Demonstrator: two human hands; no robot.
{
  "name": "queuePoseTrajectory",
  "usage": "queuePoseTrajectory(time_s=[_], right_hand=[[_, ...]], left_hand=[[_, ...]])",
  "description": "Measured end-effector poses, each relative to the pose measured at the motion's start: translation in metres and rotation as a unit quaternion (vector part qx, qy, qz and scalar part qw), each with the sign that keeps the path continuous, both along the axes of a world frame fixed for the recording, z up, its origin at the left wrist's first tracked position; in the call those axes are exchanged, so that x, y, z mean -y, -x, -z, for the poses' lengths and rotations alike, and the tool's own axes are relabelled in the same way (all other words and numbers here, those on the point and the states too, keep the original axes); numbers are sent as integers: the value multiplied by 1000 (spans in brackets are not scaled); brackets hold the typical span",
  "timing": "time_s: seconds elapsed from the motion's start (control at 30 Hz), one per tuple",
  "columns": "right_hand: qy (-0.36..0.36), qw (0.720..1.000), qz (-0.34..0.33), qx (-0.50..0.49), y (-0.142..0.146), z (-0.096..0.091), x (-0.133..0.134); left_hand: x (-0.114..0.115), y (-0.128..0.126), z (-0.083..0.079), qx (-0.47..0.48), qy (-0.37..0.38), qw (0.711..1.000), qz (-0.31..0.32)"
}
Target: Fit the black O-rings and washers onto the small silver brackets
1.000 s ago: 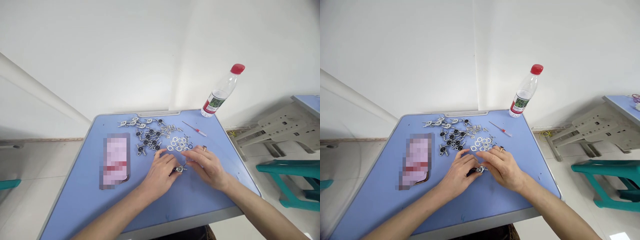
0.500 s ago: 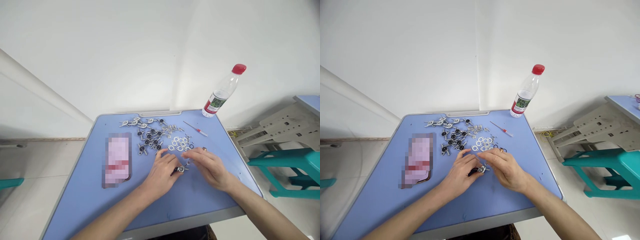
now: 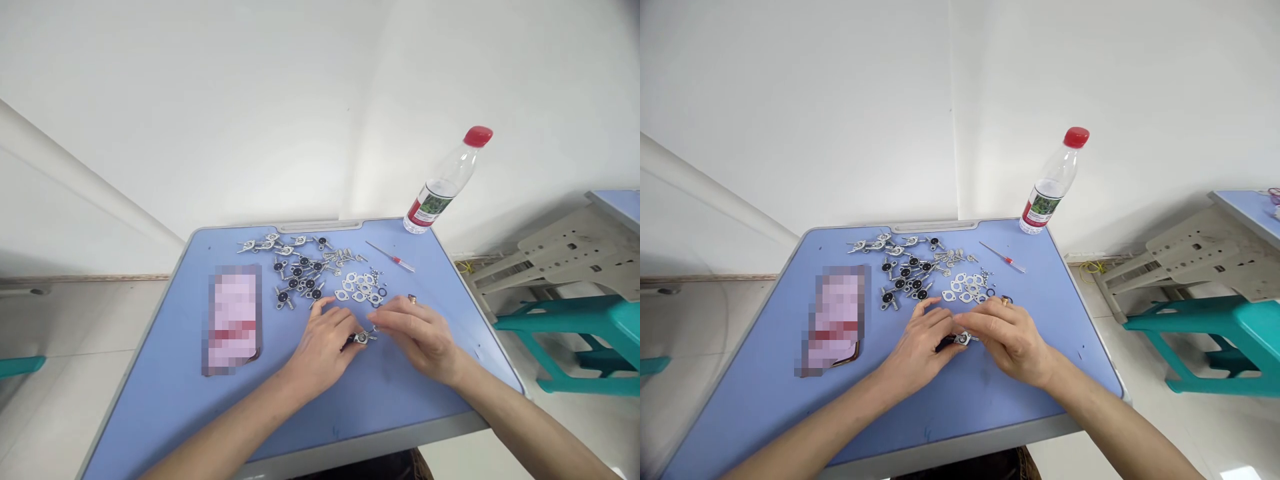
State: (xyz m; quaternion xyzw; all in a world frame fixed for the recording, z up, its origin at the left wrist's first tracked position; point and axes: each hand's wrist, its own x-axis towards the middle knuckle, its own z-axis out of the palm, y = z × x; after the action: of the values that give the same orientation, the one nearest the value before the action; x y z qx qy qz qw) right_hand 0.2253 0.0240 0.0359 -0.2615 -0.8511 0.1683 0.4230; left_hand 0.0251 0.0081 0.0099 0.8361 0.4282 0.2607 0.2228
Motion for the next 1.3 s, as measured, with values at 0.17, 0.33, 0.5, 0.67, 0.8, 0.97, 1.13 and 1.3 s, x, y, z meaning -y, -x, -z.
queuePoseTrajectory(time_s=[0.17,0.33,0.5,0.67,0.8,0.97,1.13,1.3], right_hand=[[-2,999,22,37,-2,-2,-2],[65,995,-71,10,-2,-3,-1],[34,998,-43,13,5,1,2],[16,999,43,6,8,2,2],[-9,999,47,10,8,5,1],[44,998,-41,35,-2,1,-3],[102,994,-44,-20,-6,-7,-3],[31,998,54,-30,4,-4,0]], left_hand=[[0,-1,1,-3,0,1000,0],[0,-1,3,4,-9,1000,-3],[-1,0,3,-11,-15,1000,15],[-1,-1,0,-12,-13,1000,20],[-1,-2,-1,-19,-2,999,26],[-1,-2,1,-21,9,999,26],[-1,-2,2,-15,-4,1000,13],[-1,-2,0,-15,-9,1000,14]])
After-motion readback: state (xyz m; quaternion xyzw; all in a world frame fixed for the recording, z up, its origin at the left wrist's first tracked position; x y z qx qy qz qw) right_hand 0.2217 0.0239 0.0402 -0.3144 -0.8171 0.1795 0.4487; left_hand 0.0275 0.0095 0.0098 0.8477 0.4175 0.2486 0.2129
